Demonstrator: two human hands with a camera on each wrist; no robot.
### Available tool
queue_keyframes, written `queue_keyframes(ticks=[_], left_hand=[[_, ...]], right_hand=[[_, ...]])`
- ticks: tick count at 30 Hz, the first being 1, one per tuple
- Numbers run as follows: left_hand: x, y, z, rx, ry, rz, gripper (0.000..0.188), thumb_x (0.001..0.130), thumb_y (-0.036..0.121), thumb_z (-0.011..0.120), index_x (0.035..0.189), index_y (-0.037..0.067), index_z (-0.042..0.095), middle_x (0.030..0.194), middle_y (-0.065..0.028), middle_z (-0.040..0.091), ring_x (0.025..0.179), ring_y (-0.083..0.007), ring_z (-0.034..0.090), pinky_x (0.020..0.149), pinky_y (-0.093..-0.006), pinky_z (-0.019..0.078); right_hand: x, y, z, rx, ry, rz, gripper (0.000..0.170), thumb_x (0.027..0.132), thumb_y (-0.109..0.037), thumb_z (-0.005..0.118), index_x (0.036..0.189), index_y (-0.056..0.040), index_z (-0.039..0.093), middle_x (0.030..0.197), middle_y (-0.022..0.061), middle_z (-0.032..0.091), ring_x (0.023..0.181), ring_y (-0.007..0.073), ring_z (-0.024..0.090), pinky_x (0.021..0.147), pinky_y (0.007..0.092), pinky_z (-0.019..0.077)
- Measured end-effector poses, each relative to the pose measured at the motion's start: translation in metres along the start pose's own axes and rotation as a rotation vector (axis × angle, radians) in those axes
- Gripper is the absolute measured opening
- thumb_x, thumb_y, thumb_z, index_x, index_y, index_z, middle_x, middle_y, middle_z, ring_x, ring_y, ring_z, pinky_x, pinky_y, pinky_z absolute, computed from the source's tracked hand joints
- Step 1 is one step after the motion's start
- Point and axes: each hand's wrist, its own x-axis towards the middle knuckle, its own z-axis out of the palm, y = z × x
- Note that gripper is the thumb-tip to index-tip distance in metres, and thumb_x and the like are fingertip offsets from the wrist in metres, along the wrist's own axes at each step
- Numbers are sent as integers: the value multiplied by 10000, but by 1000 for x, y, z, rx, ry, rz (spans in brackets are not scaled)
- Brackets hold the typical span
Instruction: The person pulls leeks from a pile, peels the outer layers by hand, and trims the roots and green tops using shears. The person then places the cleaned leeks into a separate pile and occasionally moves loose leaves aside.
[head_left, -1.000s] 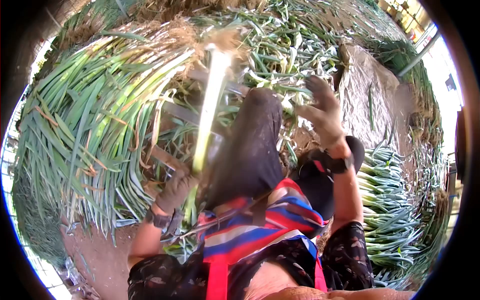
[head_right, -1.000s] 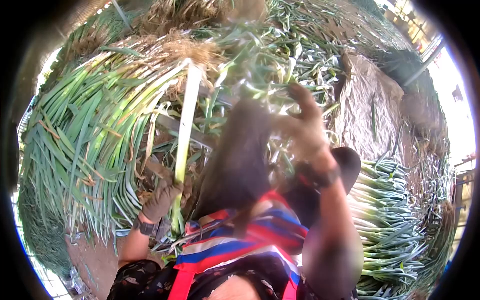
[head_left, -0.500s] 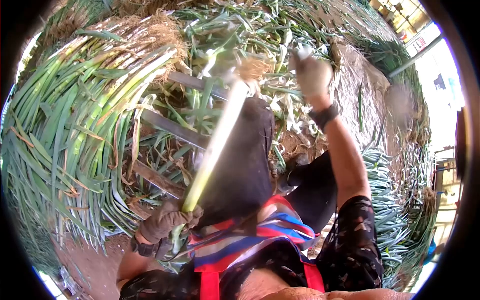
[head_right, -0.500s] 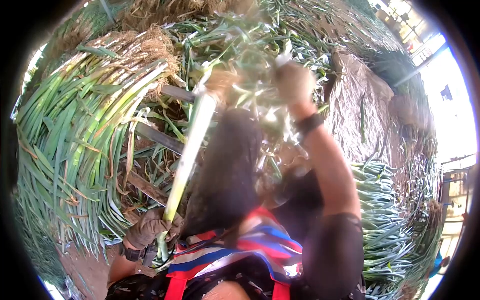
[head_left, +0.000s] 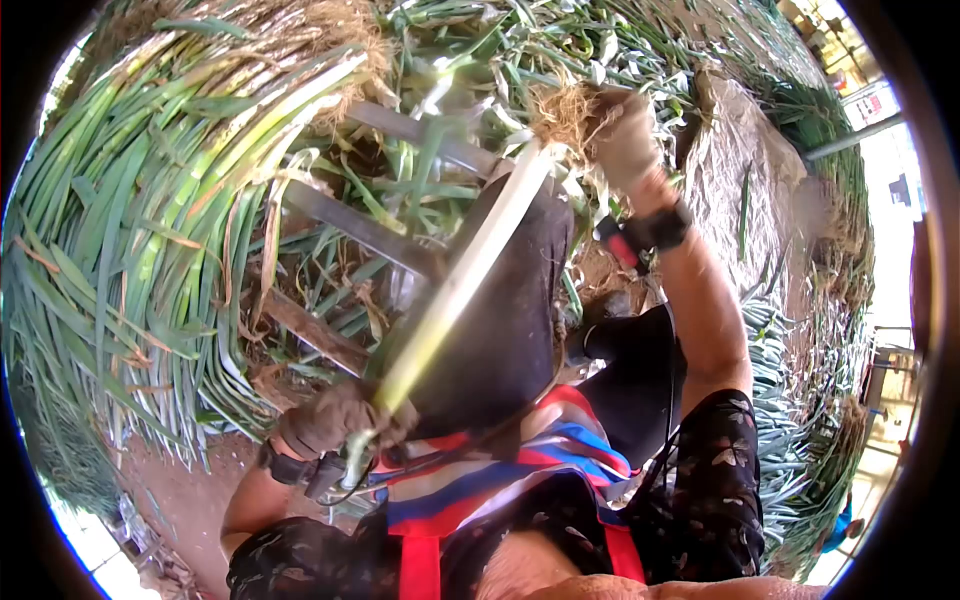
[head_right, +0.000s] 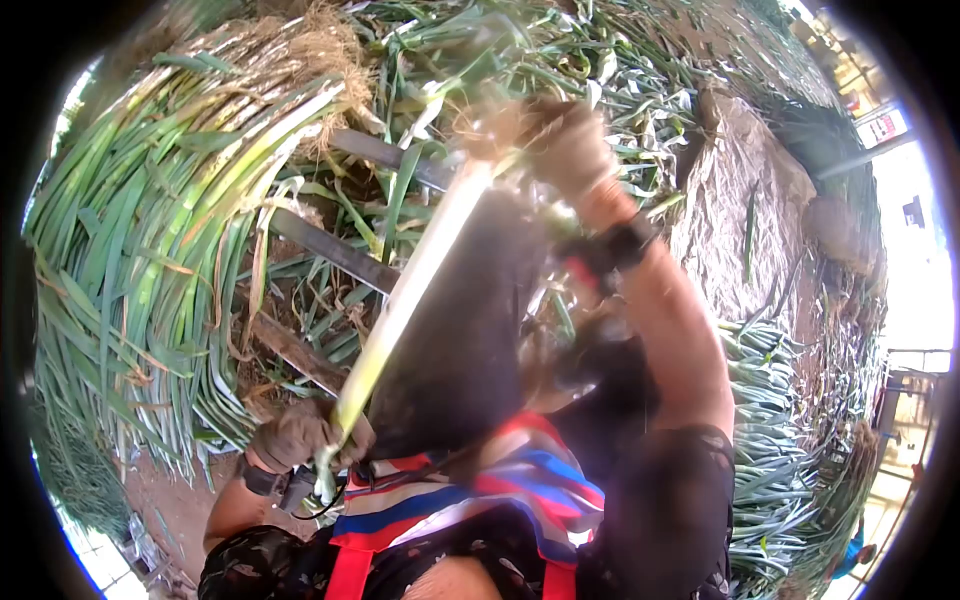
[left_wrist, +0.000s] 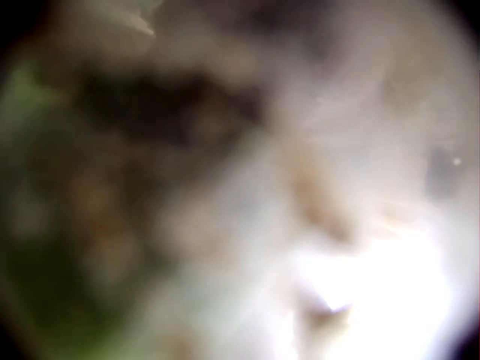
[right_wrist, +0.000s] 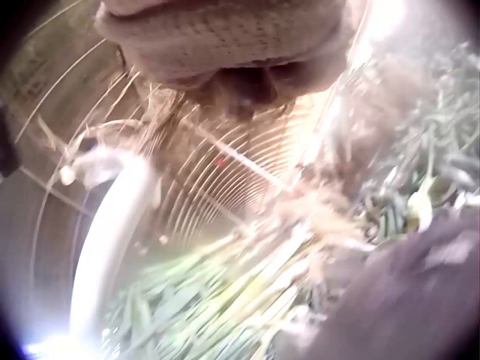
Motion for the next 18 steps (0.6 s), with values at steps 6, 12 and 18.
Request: queue_keyframes(ticks=[6,12,18], left_hand=[[-51,-31,-49,2515,620,416,213,1029,232,454,1064,82,601,814,-62,565,690,-151,554,602,-274,454],[4,54,-36,242,362,176,508,883,460,665,1123,15,614,812,-55,615,677,-74,570,531,-201,450],[11,86,17,798,476,166,468,875,283,692,1195,-36,568,905,-92,650,750,-150,601,625,-262,495]], right_hand=[[24,153,-79,-875,76,5,514,836,-333,709,1229,-24,589,1133,191,655,983,330,648,807,405,534],[-23,17,-40,-507,-424,-135,416,838,-322,702,1133,-43,610,1029,174,655,898,330,648,752,414,532],[-12,-7,-17,-578,-441,-163,325,839,-311,695,1036,-61,632,925,158,654,814,330,647,697,422,529]])
